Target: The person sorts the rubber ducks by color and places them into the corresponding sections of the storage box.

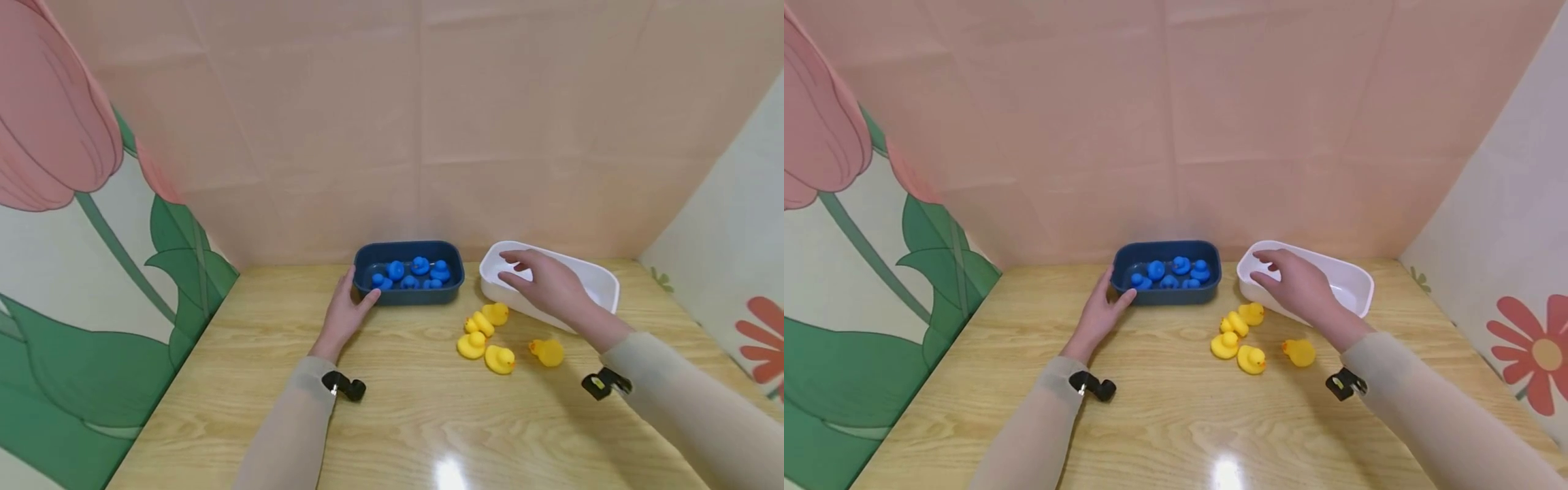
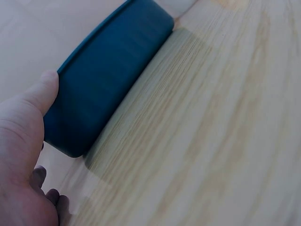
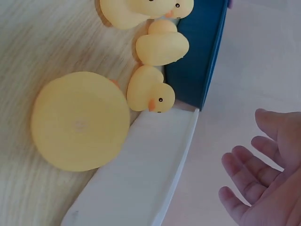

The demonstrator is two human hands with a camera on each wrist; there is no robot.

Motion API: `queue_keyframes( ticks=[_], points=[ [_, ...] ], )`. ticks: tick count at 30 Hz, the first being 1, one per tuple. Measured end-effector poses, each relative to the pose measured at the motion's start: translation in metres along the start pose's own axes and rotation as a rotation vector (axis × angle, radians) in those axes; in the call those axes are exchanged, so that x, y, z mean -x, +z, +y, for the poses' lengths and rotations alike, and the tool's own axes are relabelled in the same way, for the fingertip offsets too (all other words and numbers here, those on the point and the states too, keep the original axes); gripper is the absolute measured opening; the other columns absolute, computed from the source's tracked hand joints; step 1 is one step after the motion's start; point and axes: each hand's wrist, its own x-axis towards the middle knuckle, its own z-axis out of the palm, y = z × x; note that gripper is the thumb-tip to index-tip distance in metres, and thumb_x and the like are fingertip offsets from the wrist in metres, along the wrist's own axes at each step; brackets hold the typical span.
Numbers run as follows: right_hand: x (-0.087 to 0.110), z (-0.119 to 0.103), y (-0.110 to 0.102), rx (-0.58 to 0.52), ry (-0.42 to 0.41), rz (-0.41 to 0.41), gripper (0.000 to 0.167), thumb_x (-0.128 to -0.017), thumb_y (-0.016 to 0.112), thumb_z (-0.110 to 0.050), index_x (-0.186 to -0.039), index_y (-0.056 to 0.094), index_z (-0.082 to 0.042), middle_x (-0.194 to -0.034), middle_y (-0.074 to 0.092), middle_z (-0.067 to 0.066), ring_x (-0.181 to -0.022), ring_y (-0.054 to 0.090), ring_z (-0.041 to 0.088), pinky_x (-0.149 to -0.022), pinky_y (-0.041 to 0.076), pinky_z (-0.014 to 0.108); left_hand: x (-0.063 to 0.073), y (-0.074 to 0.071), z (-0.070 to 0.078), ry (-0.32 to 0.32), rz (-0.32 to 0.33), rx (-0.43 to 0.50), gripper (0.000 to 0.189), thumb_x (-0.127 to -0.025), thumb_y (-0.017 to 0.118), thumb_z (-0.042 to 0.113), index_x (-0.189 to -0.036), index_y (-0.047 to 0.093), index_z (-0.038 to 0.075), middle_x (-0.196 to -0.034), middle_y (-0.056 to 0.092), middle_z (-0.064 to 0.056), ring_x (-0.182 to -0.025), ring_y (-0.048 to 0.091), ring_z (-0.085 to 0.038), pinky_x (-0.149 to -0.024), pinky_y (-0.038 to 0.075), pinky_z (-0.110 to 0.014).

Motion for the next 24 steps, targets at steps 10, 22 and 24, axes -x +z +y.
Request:
queue_keyframes(
  ticks=[10, 22, 24],
  points=[
    [0.026, 0.010, -0.002, -0.010, -0.023, 0.100, 0.051, -0.108, 0.075, -0.028, -0.151, 0.064, -0.003, -0.144, 0.068, 0.024, -0.122, 0.068, 0.044, -0.094, 0.054, 0.066, 0.003, -0.004, 0.002, -0.006, -0.002, 0.011, 0.095, -0.108, 0.071, 0.052, -0.178, 0.020, 0.016, -0.182, 0.019, -0.020, -0.168, 0.016, -0.038, -0.133, 0.019, -0.061],
    [0.053, 0.023, -0.006, -0.001, -0.057, 0.191, 0.053, -0.106, 0.078, -0.023, -0.150, 0.063, 0.004, -0.143, 0.066, 0.030, -0.120, 0.067, 0.050, -0.097, 0.051, 0.069, 0.004, -0.003, 0.005, -0.003, -0.006, 0.016, 0.092, -0.109, 0.071, 0.047, -0.178, 0.020, 0.016, -0.182, 0.018, -0.021, -0.168, 0.014, -0.040, -0.132, 0.018, -0.065],
    [0.057, 0.025, -0.006, -0.001, -0.051, 0.193, 0.055, -0.106, 0.078, -0.023, -0.150, 0.062, 0.004, -0.144, 0.066, 0.031, -0.121, 0.066, 0.050, -0.098, 0.051, 0.070, 0.004, -0.003, 0.005, -0.003, -0.007, 0.014, 0.093, -0.108, 0.071, 0.049, -0.179, 0.020, 0.017, -0.182, 0.018, -0.021, -0.168, 0.014, -0.040, -0.132, 0.018, -0.065]
  ],
)
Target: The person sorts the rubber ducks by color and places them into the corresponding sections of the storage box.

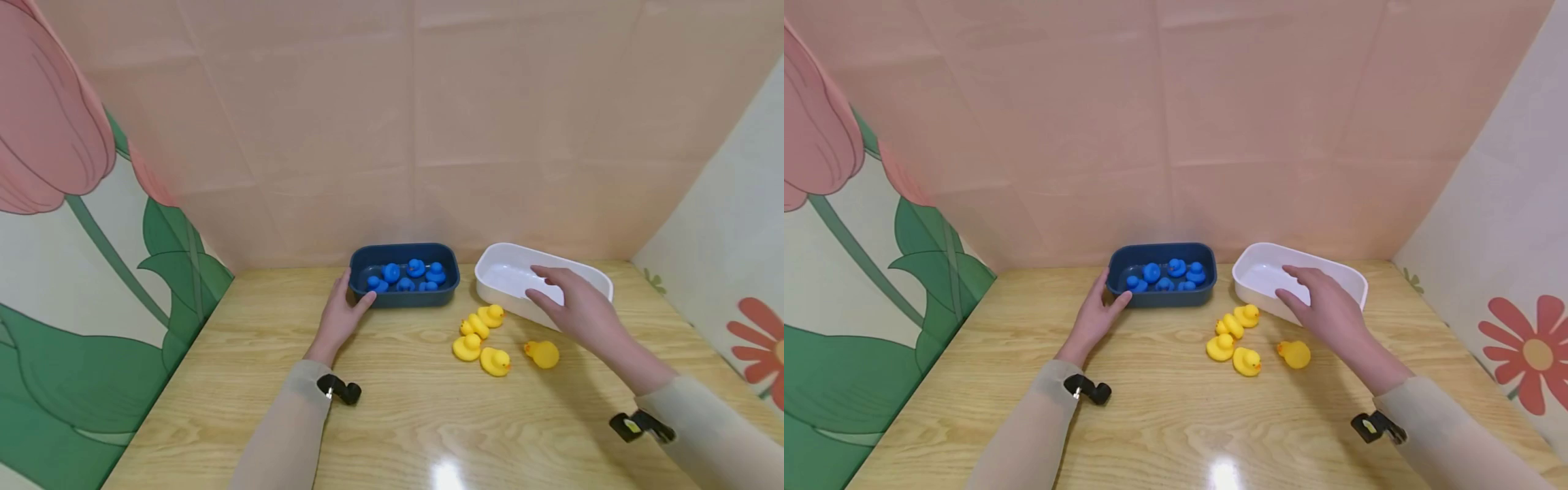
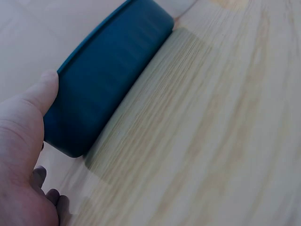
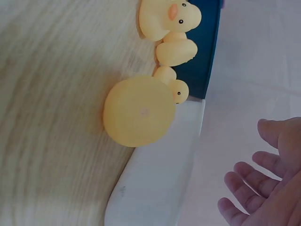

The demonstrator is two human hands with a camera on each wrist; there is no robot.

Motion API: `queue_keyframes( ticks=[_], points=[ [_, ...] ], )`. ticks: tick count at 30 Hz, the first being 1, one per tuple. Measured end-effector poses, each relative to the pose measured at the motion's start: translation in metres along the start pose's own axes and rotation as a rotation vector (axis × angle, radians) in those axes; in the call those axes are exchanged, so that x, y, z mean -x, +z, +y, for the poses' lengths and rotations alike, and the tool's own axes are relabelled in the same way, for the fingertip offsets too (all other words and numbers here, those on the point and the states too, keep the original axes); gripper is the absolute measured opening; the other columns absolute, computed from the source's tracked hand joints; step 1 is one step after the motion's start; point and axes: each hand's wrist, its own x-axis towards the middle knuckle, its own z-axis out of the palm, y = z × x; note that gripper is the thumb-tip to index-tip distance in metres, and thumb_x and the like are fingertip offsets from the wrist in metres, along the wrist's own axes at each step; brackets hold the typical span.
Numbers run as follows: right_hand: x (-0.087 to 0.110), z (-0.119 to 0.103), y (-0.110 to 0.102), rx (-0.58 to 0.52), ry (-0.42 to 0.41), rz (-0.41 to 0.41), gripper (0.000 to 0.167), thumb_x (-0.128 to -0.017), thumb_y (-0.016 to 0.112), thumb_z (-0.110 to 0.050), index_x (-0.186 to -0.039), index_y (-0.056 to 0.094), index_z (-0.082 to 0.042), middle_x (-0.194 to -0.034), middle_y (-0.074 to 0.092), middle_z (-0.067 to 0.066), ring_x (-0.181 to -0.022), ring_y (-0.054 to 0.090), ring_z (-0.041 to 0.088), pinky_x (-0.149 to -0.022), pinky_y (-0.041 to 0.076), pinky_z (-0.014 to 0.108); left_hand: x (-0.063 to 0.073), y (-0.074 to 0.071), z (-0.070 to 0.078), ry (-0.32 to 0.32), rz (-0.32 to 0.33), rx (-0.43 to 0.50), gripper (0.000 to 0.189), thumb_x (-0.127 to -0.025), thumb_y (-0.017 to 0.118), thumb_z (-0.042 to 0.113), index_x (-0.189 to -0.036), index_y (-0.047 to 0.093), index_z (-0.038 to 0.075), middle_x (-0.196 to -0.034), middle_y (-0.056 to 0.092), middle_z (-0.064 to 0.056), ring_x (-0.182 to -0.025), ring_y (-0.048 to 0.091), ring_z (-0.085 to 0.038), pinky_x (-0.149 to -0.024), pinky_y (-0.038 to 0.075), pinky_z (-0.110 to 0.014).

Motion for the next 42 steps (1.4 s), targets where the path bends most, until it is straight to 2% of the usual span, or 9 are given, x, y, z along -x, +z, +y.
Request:
queue_keyframes(
  ticks=[10, 17, 23, 29, 35, 37, 42],
  points=[
    [0.016, 0.011, -0.003, 0.003, 0.063, -0.016, 0.062, -0.106, 0.078, -0.024, -0.156, 0.055, 0.005, -0.152, 0.057, 0.036, -0.139, 0.050, 0.060, -0.107, 0.041, 0.078, 0.001, 0.000, -0.001, 0.001, 0.004, -0.001, 0.093, -0.108, 0.070, 0.052, -0.179, 0.019, 0.017, -0.182, 0.019, -0.021, -0.168, 0.016, -0.039, -0.133, 0.018, -0.062],
    [0.025, 0.023, -0.006, -0.021, 0.080, -0.019, 0.066, -0.106, 0.077, -0.025, -0.159, 0.051, 0.005, -0.155, 0.053, 0.037, -0.141, 0.046, 0.062, -0.108, 0.039, 0.080, -0.001, 0.001, 0.003, 0.006, 0.005, -0.014, 0.095, -0.107, 0.070, 0.054, -0.178, 0.020, 0.016, -0.181, 0.020, -0.021, -0.167, 0.018, -0.041, -0.132, 0.019, -0.063],
    [0.030, 0.032, -0.006, -0.040, 0.078, -0.022, 0.069, -0.106, 0.078, -0.025, -0.160, 0.048, 0.006, -0.156, 0.050, 0.039, -0.142, 0.044, 0.064, -0.111, 0.036, 0.080, -0.001, 0.001, 0.003, 0.005, 0.015, -0.012, 0.093, -0.108, 0.072, 0.049, -0.178, 0.022, 0.013, -0.181, 0.021, -0.022, -0.166, 0.021, -0.042, -0.132, 0.021, -0.063],
    [0.037, 0.042, -0.006, -0.055, 0.090, -0.017, 0.074, -0.109, 0.075, -0.026, -0.165, 0.040, 0.007, -0.161, 0.043, 0.041, -0.145, 0.038, 0.066, -0.116, 0.030, 0.080, -0.002, 0.001, 0.002, 0.033, 0.025, -0.004, 0.092, -0.108, 0.074, 0.043, -0.177, 0.023, 0.011, -0.181, 0.023, -0.021, -0.165, 0.023, -0.043, -0.131, 0.023, -0.064],
    [0.041, 0.051, -0.007, -0.062, 0.108, -0.019, 0.081, -0.110, 0.073, -0.028, -0.169, 0.032, 0.006, -0.169, 0.031, 0.041, -0.148, 0.031, 0.070, -0.119, 0.023, 0.082, -0.003, 0.000, 0.004, 0.103, 0.046, 0.009, 0.091, -0.106, 0.079, 0.036, -0.176, 0.027, 0.013, -0.177, 0.032, -0.015, -0.162, 0.033, -0.039, -0.129, 0.028, -0.063],
    [0.042, 0.053, -0.007, -0.065, 0.122, -0.025, 0.082, -0.111, 0.072, -0.030, -0.170, 0.029, 0.006, -0.171, 0.027, 0.040, -0.149, 0.028, 0.071, -0.119, 0.022, 0.083, -0.003, -0.001, 0.006, 0.114, 0.046, -0.003, 0.092, -0.105, 0.079, 0.037, -0.177, 0.026, 0.013, -0.178, 0.031, -0.014, -0.162, 0.032, -0.038, -0.130, 0.028, -0.062],
    [0.047, 0.059, -0.008, -0.074, 0.156, -0.047, 0.085, -0.113, 0.067, -0.035, -0.172, 0.022, 0.005, -0.175, 0.018, 0.038, -0.153, 0.019, 0.070, -0.119, 0.017, 0.085, -0.002, -0.003, 0.014, 0.103, 0.032, -0.055, 0.097, -0.106, 0.077, 0.044, -0.178, 0.020, 0.013, -0.183, 0.020, -0.013, -0.168, 0.015, -0.039, -0.133, 0.019, -0.060]
  ],
)
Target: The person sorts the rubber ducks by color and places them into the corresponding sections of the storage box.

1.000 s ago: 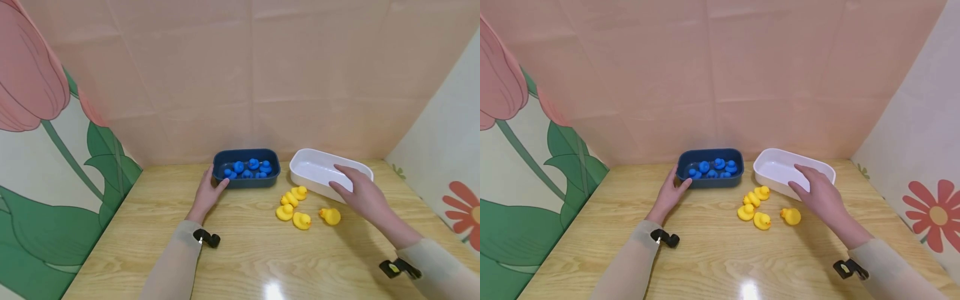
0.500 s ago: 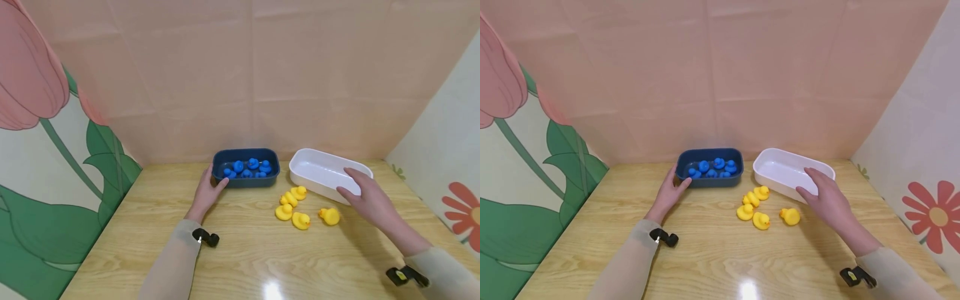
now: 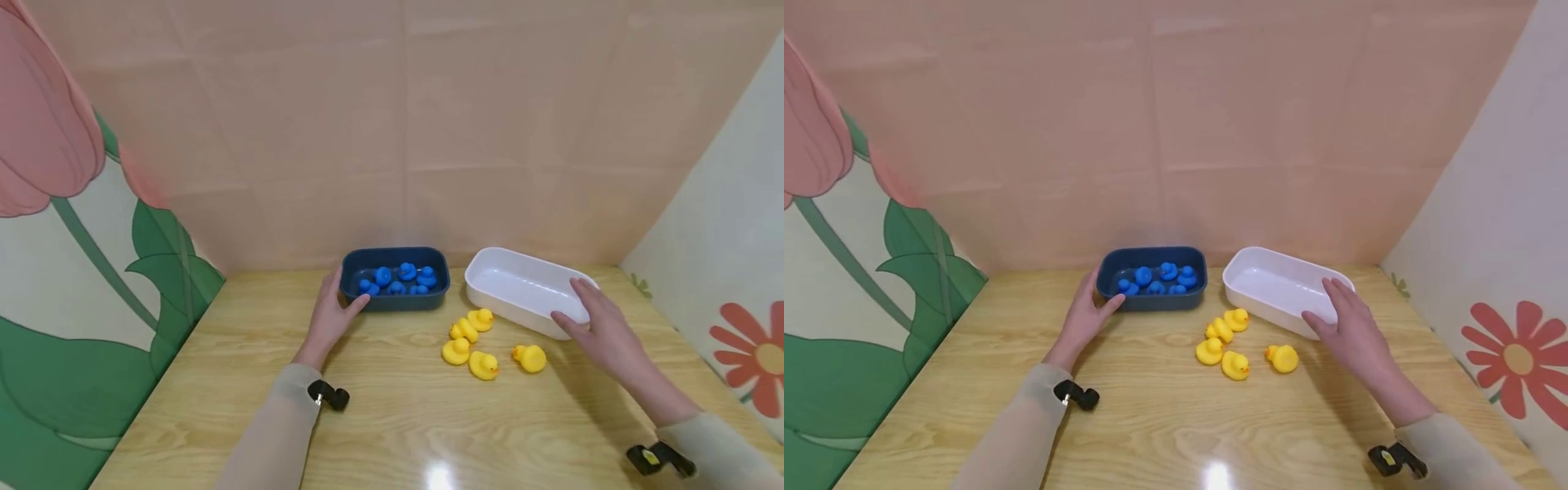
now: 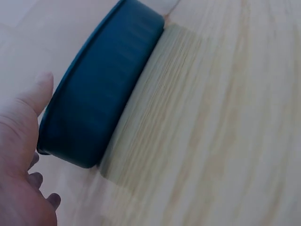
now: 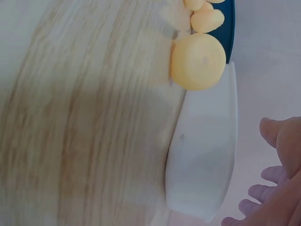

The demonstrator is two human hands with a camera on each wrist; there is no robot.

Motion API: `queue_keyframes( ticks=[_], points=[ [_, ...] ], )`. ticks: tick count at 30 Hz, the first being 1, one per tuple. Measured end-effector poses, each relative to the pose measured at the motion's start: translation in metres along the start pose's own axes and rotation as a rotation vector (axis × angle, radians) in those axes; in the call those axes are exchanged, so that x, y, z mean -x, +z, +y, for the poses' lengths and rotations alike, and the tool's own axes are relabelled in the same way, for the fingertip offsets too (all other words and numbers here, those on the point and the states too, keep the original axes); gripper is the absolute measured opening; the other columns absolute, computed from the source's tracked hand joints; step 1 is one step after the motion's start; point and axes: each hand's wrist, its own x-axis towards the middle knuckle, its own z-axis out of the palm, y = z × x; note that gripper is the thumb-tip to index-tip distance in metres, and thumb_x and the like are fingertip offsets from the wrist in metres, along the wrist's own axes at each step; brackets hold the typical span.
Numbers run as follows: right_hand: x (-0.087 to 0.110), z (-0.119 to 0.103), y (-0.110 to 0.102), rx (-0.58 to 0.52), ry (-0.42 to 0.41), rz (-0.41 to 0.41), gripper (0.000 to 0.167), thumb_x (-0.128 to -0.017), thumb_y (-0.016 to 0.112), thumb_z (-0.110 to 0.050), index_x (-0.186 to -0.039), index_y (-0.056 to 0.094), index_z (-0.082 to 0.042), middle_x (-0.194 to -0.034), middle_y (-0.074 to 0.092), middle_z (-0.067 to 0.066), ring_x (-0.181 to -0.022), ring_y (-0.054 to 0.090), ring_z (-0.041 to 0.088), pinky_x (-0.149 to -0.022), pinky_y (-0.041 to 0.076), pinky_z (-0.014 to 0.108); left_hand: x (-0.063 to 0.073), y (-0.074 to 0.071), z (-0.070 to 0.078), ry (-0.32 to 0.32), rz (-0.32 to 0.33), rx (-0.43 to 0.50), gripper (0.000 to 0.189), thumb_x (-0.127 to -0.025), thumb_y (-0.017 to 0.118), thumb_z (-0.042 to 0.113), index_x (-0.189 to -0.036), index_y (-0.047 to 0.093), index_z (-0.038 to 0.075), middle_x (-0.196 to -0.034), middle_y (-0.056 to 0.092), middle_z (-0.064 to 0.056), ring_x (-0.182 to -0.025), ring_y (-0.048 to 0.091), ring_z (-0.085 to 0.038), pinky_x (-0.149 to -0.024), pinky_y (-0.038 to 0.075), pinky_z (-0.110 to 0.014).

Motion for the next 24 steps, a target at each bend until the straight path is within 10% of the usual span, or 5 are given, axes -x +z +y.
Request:
queue_keyframes(
  ticks=[24],
  points=[
    [0.001, 0.026, 0.005, -0.088, 0.101, 0.008, 0.096, -0.116, 0.058, -0.039, -0.171, -0.004, 0.009, -0.174, -0.005, 0.043, -0.157, -0.001, 0.069, -0.122, 0.003, 0.083, 0.013, 0.019, 0.063, 0.208, -0.050, -0.444, 0.088, -0.105, 0.071, 0.056, -0.173, 0.036, 0.012, -0.179, 0.033, -0.011, -0.168, 0.018, -0.037, -0.132, 0.017, -0.065]
  ],
)
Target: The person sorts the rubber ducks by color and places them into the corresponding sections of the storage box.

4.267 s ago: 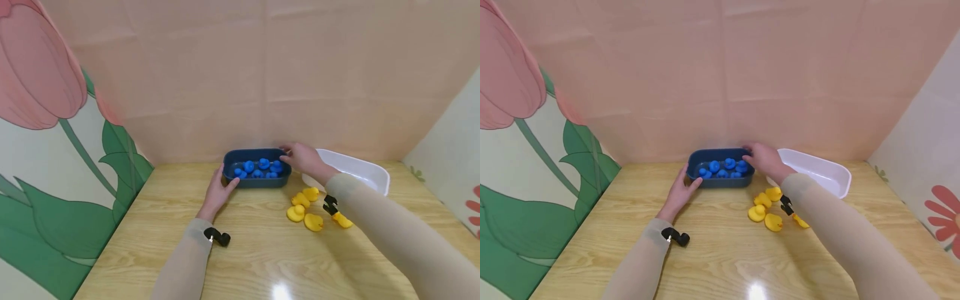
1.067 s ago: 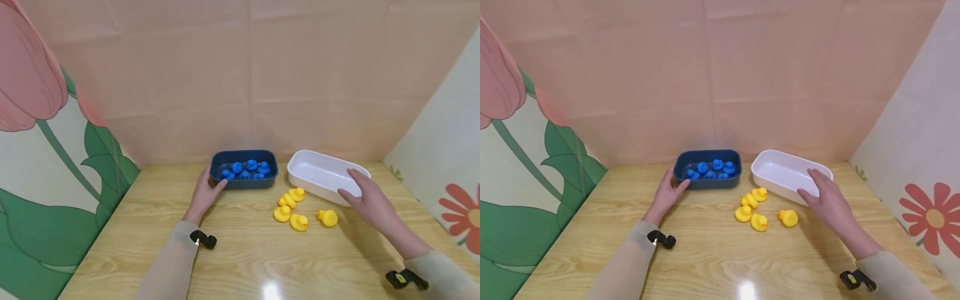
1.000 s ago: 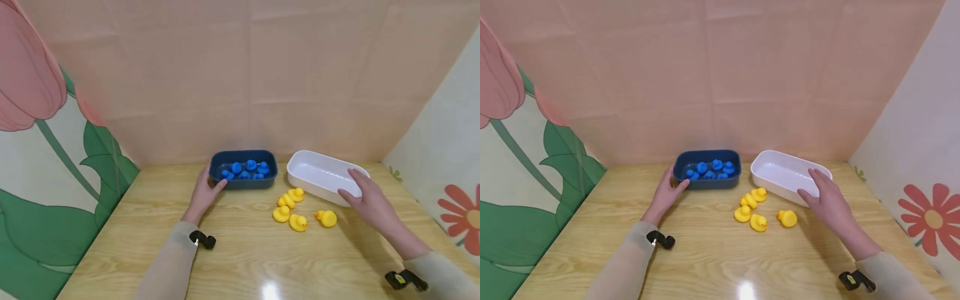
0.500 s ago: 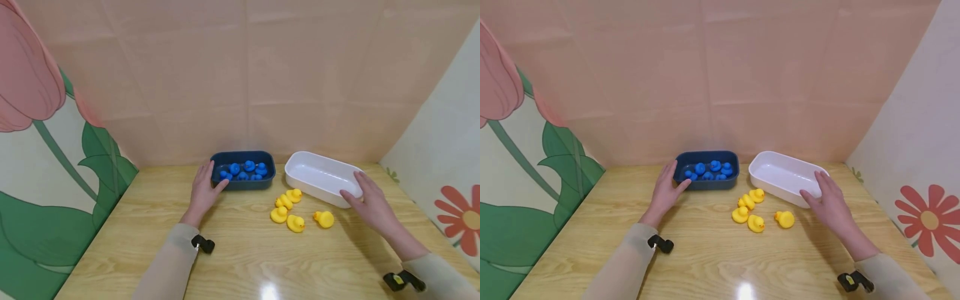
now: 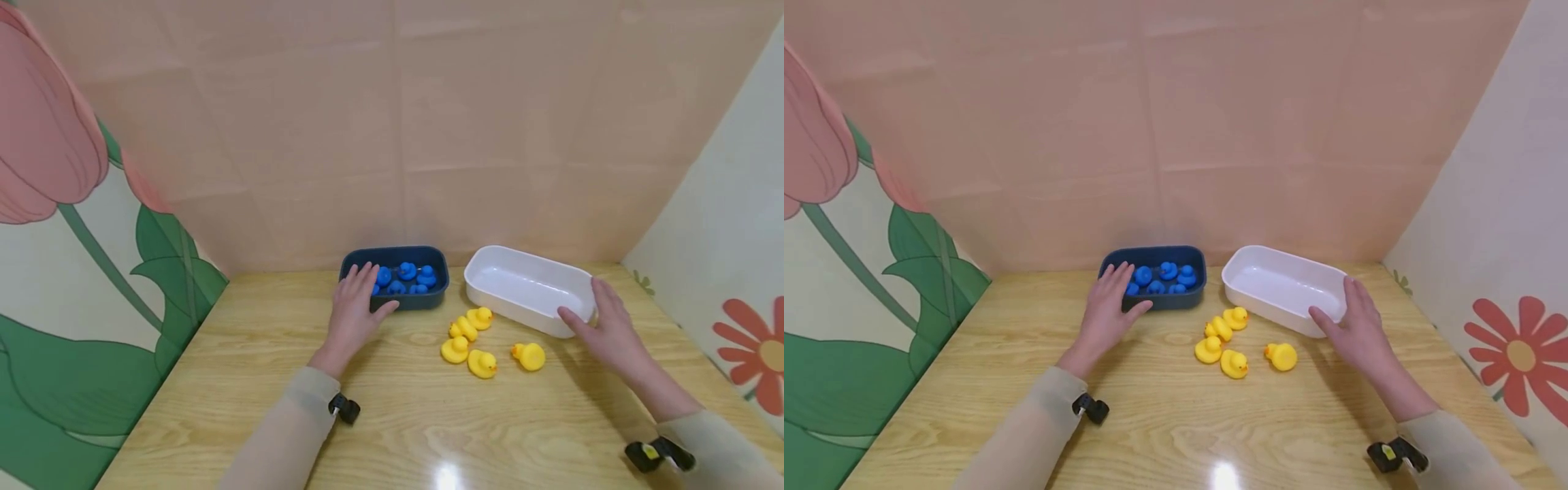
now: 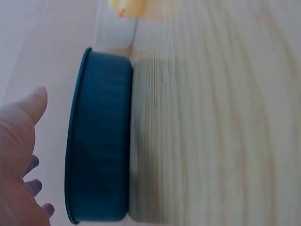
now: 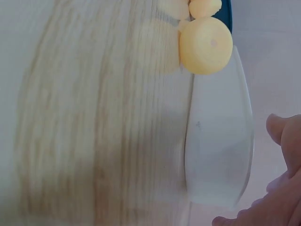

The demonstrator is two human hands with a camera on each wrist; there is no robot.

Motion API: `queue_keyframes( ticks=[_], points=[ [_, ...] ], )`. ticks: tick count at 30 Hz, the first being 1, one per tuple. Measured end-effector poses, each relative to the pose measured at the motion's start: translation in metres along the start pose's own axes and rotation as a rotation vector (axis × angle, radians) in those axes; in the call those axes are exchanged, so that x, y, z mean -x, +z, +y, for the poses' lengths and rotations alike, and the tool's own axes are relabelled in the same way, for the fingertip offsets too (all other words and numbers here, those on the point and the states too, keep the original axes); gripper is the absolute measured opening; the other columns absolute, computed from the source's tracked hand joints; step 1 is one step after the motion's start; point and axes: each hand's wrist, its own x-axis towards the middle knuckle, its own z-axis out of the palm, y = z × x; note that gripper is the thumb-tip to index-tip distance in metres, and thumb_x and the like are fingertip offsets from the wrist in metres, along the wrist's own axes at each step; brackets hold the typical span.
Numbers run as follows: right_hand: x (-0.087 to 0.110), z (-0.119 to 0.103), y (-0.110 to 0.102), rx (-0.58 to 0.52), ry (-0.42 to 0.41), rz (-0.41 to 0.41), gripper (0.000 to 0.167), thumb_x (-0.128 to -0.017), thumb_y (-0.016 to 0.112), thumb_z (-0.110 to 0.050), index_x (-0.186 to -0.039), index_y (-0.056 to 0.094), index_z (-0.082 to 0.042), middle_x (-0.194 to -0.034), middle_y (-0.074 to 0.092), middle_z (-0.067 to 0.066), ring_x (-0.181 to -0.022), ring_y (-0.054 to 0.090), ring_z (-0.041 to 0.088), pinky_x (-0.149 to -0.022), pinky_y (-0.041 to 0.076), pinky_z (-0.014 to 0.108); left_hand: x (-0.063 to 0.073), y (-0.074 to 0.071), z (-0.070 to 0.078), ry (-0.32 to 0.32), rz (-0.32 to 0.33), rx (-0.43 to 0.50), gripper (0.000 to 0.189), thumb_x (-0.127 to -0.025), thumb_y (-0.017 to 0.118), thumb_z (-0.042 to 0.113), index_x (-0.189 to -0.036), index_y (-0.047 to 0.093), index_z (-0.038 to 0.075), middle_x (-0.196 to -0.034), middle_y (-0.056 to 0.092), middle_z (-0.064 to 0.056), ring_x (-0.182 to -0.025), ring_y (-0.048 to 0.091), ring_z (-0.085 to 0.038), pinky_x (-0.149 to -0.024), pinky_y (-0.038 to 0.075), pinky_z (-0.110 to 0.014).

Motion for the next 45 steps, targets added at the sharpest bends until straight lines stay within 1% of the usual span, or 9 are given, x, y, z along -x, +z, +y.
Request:
queue_keyframes(
  ticks=[3, 8, 14, 20, 28, 34, 37, 40, 45],
  points=[
    [-0.002, 0.001, 0.002, -0.024, 0.016, 0.009, 0.096, -0.116, 0.058, -0.039, -0.170, -0.004, 0.011, -0.173, -0.005, 0.044, -0.158, -0.001, 0.068, -0.123, 0.004, 0.082, 0.000, 0.001, 0.012, 0.022, -0.009, -0.020, 0.088, -0.105, 0.071, 0.057, -0.173, 0.038, 0.013, -0.179, 0.033, -0.010, -0.168, 0.019, -0.036, -0.132, 0.019, -0.064],
    [-0.005, 0.002, 0.006, -0.070, 0.043, 0.020, 0.097, -0.116, 0.056, -0.039, -0.170, -0.007, 0.011, -0.173, -0.009, 0.045, -0.158, -0.003, 0.067, -0.123, 0.003, 0.082, 0.001, 0.006, 0.033, 0.059, -0.044, -0.036, 0.088, -0.105, 0.070, 0.058, -0.174, 0.036, 0.014, -0.180, 0.032, -0.010, -0.168, 0.019, -0.035, -0.133, 0.019, -0.060],
    [-0.007, 0.005, 0.010, -0.088, 0.048, 0.027, 0.096, -0.116, 0.054, -0.038, -0.168, -0.009, 0.013, -0.171, -0.012, 0.046, -0.159, -0.006, 0.066, -0.124, 0.001, 0.079, 0.005, 0.014, 0.057, 0.082, -0.084, 0.005, 0.089, -0.105, 0.074, 0.054, -0.175, 0.034, 0.017, -0.181, 0.028, -0.004, -0.169, 0.018, -0.033, -0.134, 0.018, -0.057],
    [-0.006, 0.006, 0.010, -0.088, 0.104, -0.019, 0.098, -0.117, 0.052, -0.043, -0.168, -0.010, 0.013, -0.171, -0.018, 0.044, -0.156, -0.005, 0.070, -0.121, 0.004, 0.083, 0.012, 0.021, 0.076, 0.095, -0.125, 0.065, 0.088, -0.105, 0.074, 0.053, -0.175, 0.034, 0.017, -0.182, 0.027, -0.003, -0.169, 0.019, -0.032, -0.134, 0.020, -0.057],
    [-0.009, 0.007, 0.009, -0.085, 0.134, -0.084, 0.099, -0.117, 0.049, -0.048, -0.168, -0.011, 0.012, -0.171, -0.021, 0.042, -0.153, -0.003, 0.074, -0.118, 0.007, 0.086, 0.023, 0.032, 0.089, 0.078, -0.187, 0.157, 0.086, -0.105, 0.074, 0.052, -0.174, 0.036, 0.016, -0.180, 0.031, -0.002, -0.169, 0.019, -0.028, -0.133, 0.021, -0.056],
    [-0.015, 0.009, 0.009, -0.082, 0.102, -0.100, 0.098, -0.117, 0.051, -0.048, -0.168, -0.005, 0.015, -0.173, -0.016, 0.042, -0.156, -0.003, 0.070, -0.119, 0.008, 0.086, 0.028, 0.035, 0.095, 0.030, -0.239, 0.197, 0.085, -0.105, 0.073, 0.055, -0.174, 0.037, 0.020, -0.179, 0.034, 0.000, -0.168, 0.023, -0.026, -0.131, 0.025, -0.060],
    [-0.018, 0.012, 0.010, -0.087, 0.078, -0.103, 0.098, -0.116, 0.053, -0.046, -0.168, -0.002, 0.016, -0.173, -0.013, 0.043, -0.157, -0.003, 0.069, -0.120, 0.009, 0.085, 0.031, 0.034, 0.098, 0.001, -0.270, 0.217, 0.086, -0.104, 0.074, 0.055, -0.174, 0.037, 0.023, -0.179, 0.035, 0.002, -0.168, 0.023, -0.023, -0.132, 0.025, -0.058],
    [-0.022, 0.015, 0.010, -0.086, 0.078, -0.122, 0.098, -0.117, 0.052, -0.047, -0.168, -0.003, 0.014, -0.174, -0.015, 0.041, -0.157, -0.002, 0.069, -0.119, 0.010, 0.085, 0.033, 0.035, 0.101, -0.017, -0.291, 0.227, 0.087, -0.103, 0.075, 0.055, -0.174, 0.037, 0.024, -0.178, 0.035, 0.003, -0.167, 0.024, -0.024, -0.132, 0.027, -0.056],
    [-0.028, 0.018, 0.011, -0.083, 0.082, -0.136, 0.098, -0.116, 0.051, -0.050, -0.170, -0.003, 0.011, -0.174, -0.017, 0.039, -0.156, 0.000, 0.071, -0.118, 0.011, 0.087, 0.033, 0.038, 0.104, -0.042, -0.319, 0.238, 0.088, -0.102, 0.076, 0.055, -0.175, 0.036, 0.022, -0.179, 0.035, 0.000, -0.166, 0.027, -0.025, -0.131, 0.029, -0.055]
  ],
)
